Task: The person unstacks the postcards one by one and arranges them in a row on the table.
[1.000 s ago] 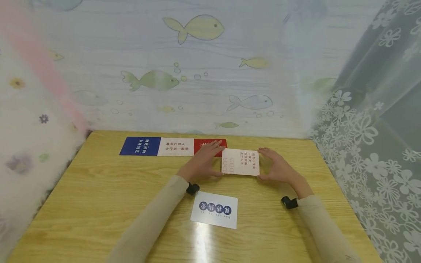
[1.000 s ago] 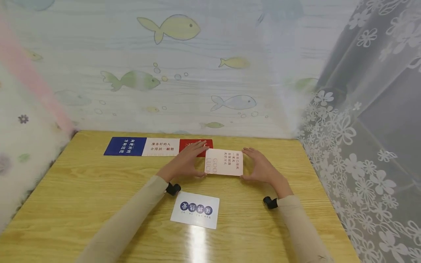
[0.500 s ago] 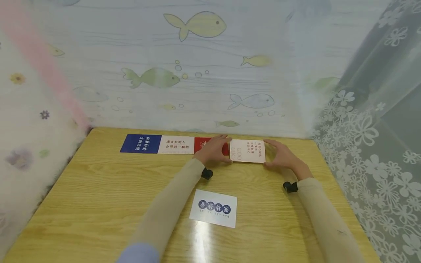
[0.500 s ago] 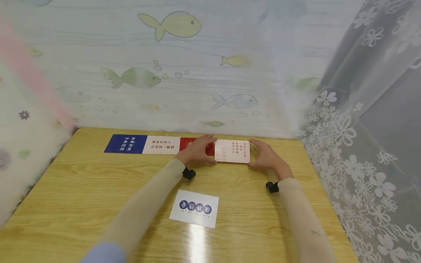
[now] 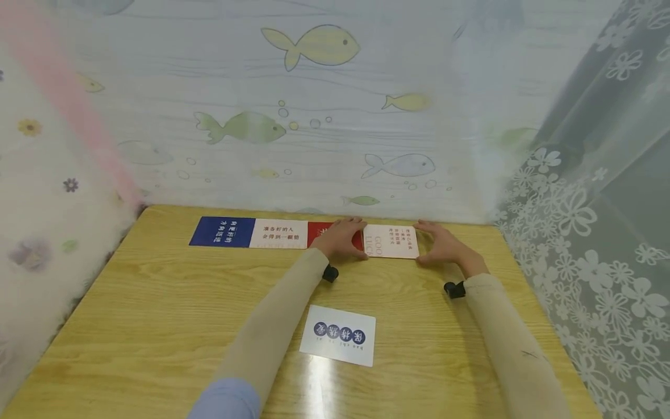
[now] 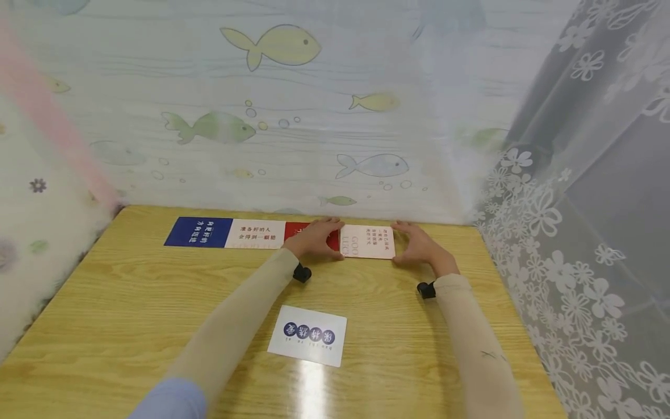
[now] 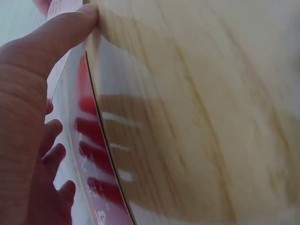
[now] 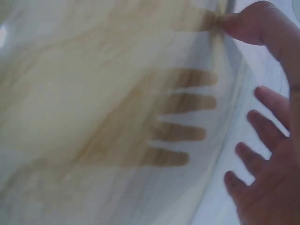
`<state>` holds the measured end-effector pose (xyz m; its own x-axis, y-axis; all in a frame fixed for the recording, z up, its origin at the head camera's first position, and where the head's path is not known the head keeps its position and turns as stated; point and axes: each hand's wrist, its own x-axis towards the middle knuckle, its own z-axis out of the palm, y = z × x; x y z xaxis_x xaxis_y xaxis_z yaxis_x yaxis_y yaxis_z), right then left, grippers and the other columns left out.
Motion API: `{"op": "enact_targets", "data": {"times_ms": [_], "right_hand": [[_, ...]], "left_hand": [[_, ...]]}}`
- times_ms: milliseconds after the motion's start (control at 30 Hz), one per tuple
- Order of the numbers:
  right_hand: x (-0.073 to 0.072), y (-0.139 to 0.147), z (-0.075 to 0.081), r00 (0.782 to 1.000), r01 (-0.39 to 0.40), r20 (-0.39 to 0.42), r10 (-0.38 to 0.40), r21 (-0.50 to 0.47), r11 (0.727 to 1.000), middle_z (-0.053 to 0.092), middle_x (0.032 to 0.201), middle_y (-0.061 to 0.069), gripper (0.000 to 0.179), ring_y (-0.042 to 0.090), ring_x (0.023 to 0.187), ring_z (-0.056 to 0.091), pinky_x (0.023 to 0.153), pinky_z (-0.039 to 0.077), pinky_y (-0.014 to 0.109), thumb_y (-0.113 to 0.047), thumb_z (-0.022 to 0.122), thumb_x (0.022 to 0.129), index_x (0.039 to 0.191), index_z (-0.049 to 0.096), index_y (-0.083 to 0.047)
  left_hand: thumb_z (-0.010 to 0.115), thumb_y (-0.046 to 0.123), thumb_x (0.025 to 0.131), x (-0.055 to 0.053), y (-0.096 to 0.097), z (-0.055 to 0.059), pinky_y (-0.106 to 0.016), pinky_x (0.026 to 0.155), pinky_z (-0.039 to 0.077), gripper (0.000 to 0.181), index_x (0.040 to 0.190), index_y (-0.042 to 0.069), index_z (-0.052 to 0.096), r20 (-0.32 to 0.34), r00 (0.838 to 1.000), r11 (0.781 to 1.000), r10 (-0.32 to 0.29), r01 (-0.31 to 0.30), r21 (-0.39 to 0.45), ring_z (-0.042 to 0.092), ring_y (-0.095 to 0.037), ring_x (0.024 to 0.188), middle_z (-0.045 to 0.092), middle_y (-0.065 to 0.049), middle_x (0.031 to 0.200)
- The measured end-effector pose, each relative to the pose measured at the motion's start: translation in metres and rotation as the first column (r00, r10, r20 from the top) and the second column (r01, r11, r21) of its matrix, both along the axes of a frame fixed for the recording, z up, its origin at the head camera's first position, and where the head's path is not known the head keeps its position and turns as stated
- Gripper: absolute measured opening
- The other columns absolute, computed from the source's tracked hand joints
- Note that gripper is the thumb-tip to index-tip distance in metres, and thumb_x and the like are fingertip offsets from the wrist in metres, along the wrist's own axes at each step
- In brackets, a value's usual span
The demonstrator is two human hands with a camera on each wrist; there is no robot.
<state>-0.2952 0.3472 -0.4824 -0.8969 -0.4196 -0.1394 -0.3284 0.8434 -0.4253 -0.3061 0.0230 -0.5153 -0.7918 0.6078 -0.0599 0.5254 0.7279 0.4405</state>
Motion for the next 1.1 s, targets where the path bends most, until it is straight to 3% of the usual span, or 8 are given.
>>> {"op": "enact_targets", "data": {"times_ms": [300, 467, 733, 1100], "right_hand": [[0.004, -0.006, 0.007, 0.992, -0.038, 0.124, 0.031, 0.059, 0.998, 0.019, 0.165, 0.029, 0.089, 0.051, 0.151, 0.016, 0.122, 0.018, 0.066, -0.017, 0.080, 0.083, 0.157, 0.032, 0.002], [0.002, -0.007, 0.008, 0.994, -0.041, 0.100, 0.038, 0.031, 0.999, 0.022, 0.162, 0.032, 0.091, 0.053, 0.149, 0.018, 0.122, 0.017, 0.065, -0.016, 0.081, 0.083, 0.156, 0.032, 0.005], [-0.006, -0.008, 0.006, 0.993, -0.029, 0.112, 0.028, 0.000, 1.000, 0.021, 0.163, 0.032, 0.089, 0.051, 0.151, 0.016, 0.124, 0.015, 0.063, -0.012, 0.081, 0.084, 0.156, 0.031, 0.005], [-0.003, -0.009, 0.006, 0.992, -0.013, 0.122, 0.011, 0.014, 1.000, 0.018, 0.165, 0.030, 0.088, 0.050, 0.152, 0.014, 0.124, 0.015, 0.063, -0.016, 0.082, 0.085, 0.156, 0.033, 0.004]], "left_hand": [[0.065, 0.059, 0.092, 0.006, -0.002, 0.003, -0.048, 0.129, 0.011, 0.090, 0.163, 0.021, 0.025, 0.077, 0.997, 0.999, 0.005, -0.002, -0.047, 0.012, -0.025, 0.158, 0.018, -0.002, 0.171], [0.066, 0.060, 0.090, 0.003, -0.003, 0.003, -0.049, 0.128, 0.016, 0.091, 0.163, 0.024, 0.024, 0.099, 0.995, 0.998, 0.035, -0.031, -0.046, 0.011, -0.024, 0.158, 0.017, 0.001, 0.171], [0.069, 0.059, 0.089, 0.005, -0.005, 0.008, -0.065, 0.118, 0.031, 0.091, 0.163, 0.030, 0.025, 0.164, 0.981, 0.995, 0.101, -0.100, -0.012, 0.015, -0.037, 0.156, 0.017, 0.001, 0.171], [0.069, 0.059, 0.090, 0.004, -0.008, 0.009, -0.066, 0.116, 0.033, 0.087, 0.162, 0.033, 0.028, 0.171, 0.980, 0.995, 0.098, -0.095, -0.021, 0.017, -0.037, 0.156, 0.018, 0.000, 0.171]]}}
